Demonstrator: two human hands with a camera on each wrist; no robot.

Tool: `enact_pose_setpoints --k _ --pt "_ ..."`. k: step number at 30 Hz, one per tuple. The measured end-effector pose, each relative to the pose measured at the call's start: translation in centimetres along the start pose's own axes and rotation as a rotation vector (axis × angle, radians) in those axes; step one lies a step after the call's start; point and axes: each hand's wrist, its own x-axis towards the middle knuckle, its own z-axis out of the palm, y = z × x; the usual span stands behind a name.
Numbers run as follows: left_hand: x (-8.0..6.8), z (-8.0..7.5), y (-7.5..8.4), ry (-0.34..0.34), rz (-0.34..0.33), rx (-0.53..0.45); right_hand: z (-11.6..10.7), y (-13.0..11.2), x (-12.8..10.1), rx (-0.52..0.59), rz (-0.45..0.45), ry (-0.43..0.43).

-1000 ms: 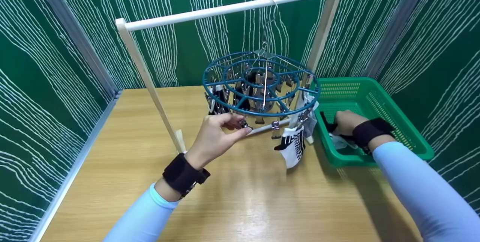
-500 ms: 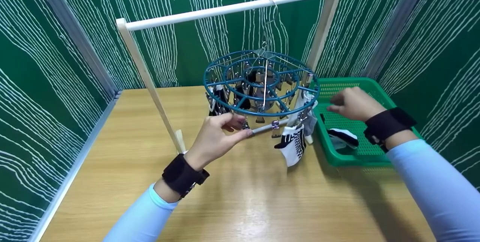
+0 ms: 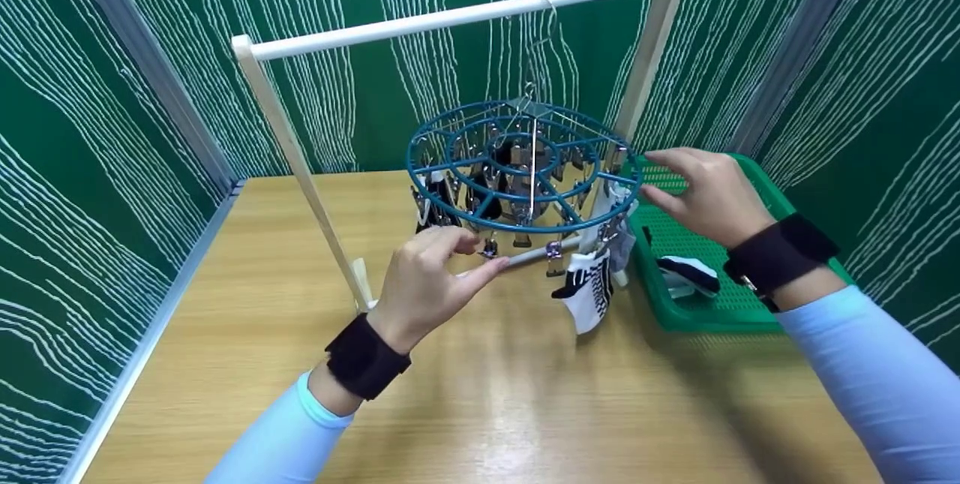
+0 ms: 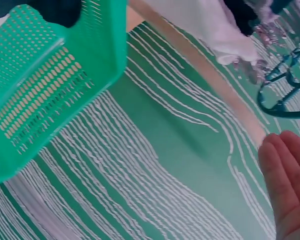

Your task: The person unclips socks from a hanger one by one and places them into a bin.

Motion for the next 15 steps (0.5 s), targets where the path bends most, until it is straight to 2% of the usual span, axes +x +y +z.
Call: enact_pose_setpoints --k 4,7,10,15 --pt "0.4 0.2 0.5 0.151 0.237 0.197 -0.1 -0.7 0.2 -0.005 -0.040 0.021" --pt "0.9 0.5 0.9 0.202 0.356 0.311 0.0 -1.0 0.3 -0.012 -0.065 0.022" --pt "1.4 0.8 1.1 0.187 0.411 0.409 0.2 -1.0 0.2 -0.012 -0.094 0.034" --pt "1.9 1.1 1.1 0.127 0.441 0.505 0.5 -1.0 0.1 -0.019 -0.136 0.055"
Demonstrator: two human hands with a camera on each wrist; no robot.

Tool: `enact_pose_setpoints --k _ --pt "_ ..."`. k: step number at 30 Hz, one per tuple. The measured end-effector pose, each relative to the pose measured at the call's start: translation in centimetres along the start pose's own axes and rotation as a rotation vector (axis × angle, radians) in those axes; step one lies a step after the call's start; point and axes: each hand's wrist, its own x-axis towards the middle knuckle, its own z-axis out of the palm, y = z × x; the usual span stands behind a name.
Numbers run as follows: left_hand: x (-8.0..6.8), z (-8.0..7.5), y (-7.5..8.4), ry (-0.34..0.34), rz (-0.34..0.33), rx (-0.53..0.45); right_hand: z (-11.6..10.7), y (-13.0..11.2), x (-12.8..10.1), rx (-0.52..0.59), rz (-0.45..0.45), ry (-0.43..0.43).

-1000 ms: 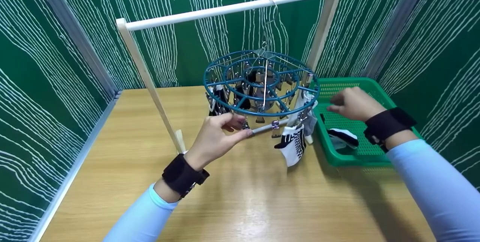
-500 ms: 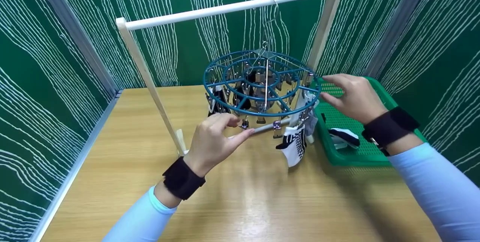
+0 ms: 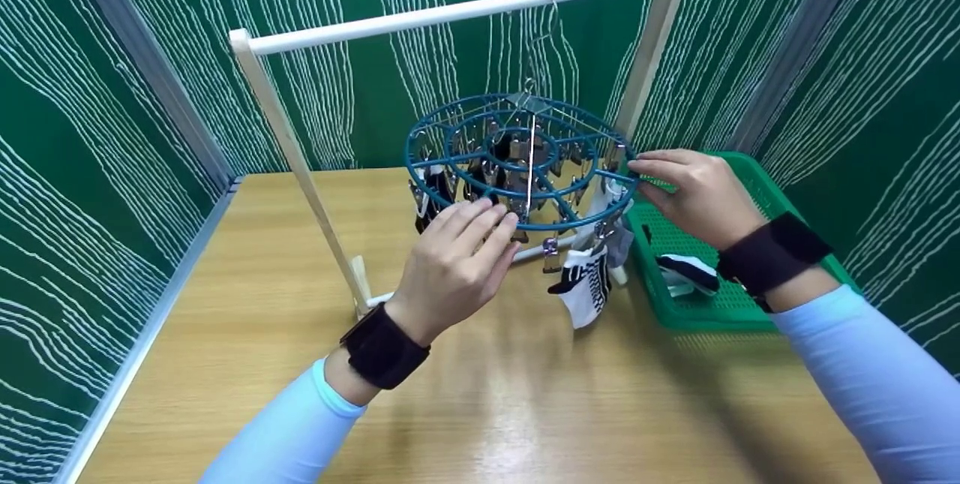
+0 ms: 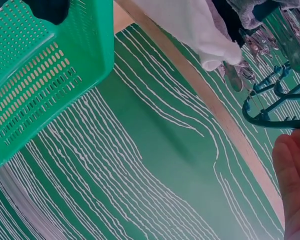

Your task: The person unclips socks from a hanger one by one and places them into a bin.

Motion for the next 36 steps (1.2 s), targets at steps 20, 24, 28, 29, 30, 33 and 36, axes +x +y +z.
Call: enact_pose_setpoints --k 20,24,28,29,30,33,36 --pt "-0.7 0.0 -1.6 0.086 -0.005 0.022 0.1 -0.8 -0.3 -0.083 -0.170 0.052" --pt "-1.0 0.1 -2.1 0.085 -0.023 0.021 0.0 -1.2 -0.4 -0.093 -0.210 0.082" --pt "-1.2 0.1 -2.7 0.077 -0.045 0.032 -0.2 -1.7 -0.4 -0.102 -0.248 0.100" --pt "-1.3 0.1 -2.8 0.073 -0.048 0.038 -0.3 -1.9 -0.4 -0.103 -0.253 0.101" --pt "-1.3 0.1 -3.0 0.069 -0.053 0.043 -0.3 -2.1 -0.4 -0.103 -0.257 0.102" --pt "-1.5 0.1 -3.5 0.061 -0.074 0.049 -0.5 -2.6 -0.5 -0.113 -0.263 0.095" --pt "-1.6 0.2 -4.0 0.062 -0.103 0.050 -0.5 -3.1 -0.5 -0.117 -0.274 0.088"
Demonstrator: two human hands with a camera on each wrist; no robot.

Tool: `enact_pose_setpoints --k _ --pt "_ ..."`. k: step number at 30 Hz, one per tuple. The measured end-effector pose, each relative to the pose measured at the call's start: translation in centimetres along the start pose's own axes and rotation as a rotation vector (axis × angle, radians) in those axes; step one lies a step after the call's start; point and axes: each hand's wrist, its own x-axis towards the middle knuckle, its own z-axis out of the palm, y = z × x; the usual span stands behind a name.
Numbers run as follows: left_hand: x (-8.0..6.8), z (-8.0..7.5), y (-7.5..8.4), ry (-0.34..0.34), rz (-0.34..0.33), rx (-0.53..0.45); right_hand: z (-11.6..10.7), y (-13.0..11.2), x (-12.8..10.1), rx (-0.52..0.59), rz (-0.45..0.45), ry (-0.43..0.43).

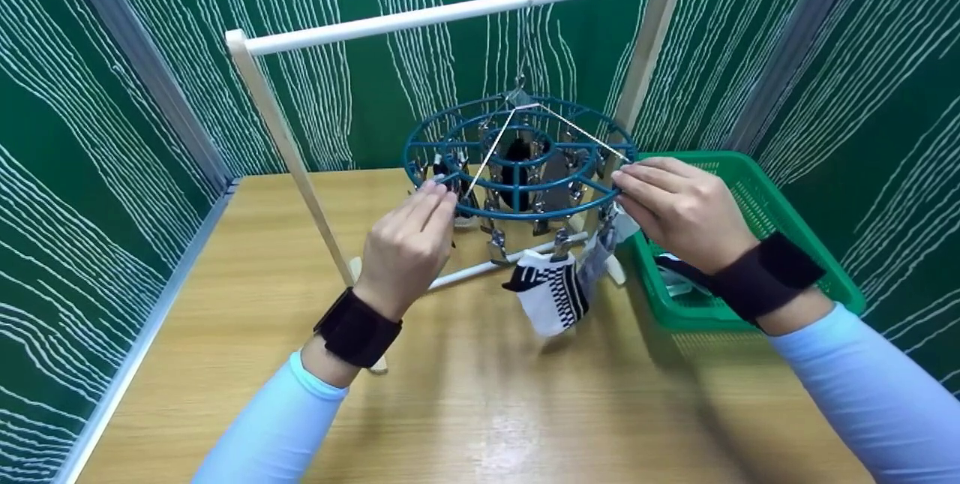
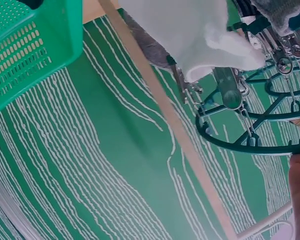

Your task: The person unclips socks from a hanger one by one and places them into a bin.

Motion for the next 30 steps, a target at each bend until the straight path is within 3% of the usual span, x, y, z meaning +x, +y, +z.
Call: enact_pose_setpoints --k 9,21,30 --pt "-0.2 0.3 -1.5 -0.027 -0.057 0.050 0.6 -1.2 0.5 0.089 -0.095 0.131" --pt "-1.0 0.7 -3.4 -0.146 -0.112 0.071 1.5 -2.9 1.4 0.084 -0.166 0.142" --pt "-0.6 -0.2 -3.0 -0.262 -0.168 0.057 1.5 -3.4 2.1 0.061 -0.171 0.144"
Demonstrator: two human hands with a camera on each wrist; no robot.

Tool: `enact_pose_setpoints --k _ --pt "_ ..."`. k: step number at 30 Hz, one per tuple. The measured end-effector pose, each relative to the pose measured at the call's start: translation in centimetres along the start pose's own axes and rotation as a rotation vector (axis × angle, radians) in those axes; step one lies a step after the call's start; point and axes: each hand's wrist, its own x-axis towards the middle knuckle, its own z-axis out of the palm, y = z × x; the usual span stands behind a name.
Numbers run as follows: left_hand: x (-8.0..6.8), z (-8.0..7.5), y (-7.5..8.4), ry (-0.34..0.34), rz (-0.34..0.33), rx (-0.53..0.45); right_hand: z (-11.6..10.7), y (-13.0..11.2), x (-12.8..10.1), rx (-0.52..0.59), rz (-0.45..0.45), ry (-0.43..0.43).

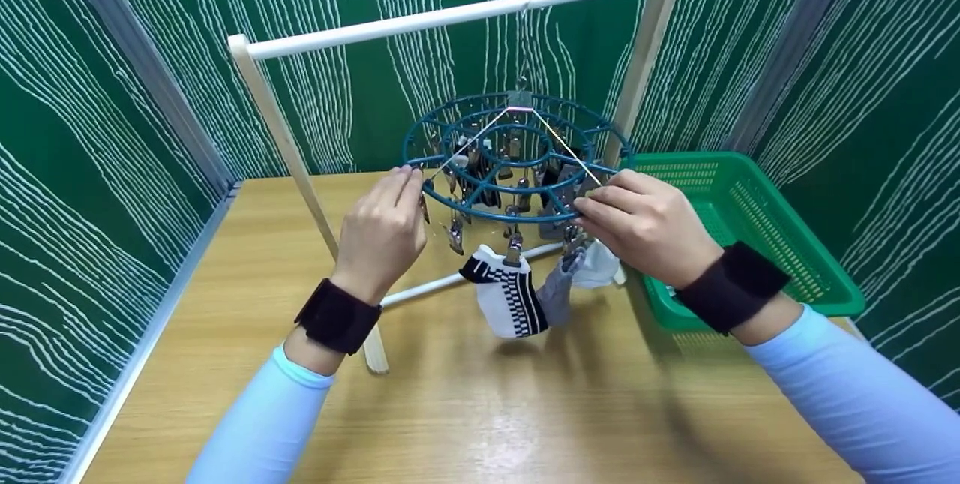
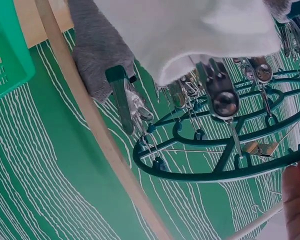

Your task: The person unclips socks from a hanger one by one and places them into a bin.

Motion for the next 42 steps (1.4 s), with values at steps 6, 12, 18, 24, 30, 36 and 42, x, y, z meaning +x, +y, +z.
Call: enact_pose_setpoints --k 6,12,18,24,30,36,42 --pt "-0.1 -0.7 1.0 0.076 -0.007 -0.044 0.1 -0.1 0.2 0.011 -0.008 0.006" --pt "-0.2 -1.0 2.9 0.227 0.109 -0.195 0.2 -0.2 0.6 0.013 -0.009 0.013" --pt "-0.6 -0.7 4.7 0.071 0.091 -0.424 0.2 -0.3 0.6 0.001 -0.004 0.004" --pt "-0.6 -0.5 5.9 -0.209 -0.046 -0.611 -0.1 -0.2 0.6 -0.033 0.010 -0.047" --pt "0.4 -0.3 6.3 -0.434 -0.196 -0.777 -0.4 -0.2 0.7 -0.051 0.012 -0.083" --pt "1.1 0.2 6.0 -0.598 -0.340 -0.945 -0.2 -0.2 0.7 -0.019 0.013 -0.029" --pt "1.4 0.6 5.8 -0.654 -0.375 -1.007 -0.2 -0.3 0.7 -0.027 0.022 -0.035"
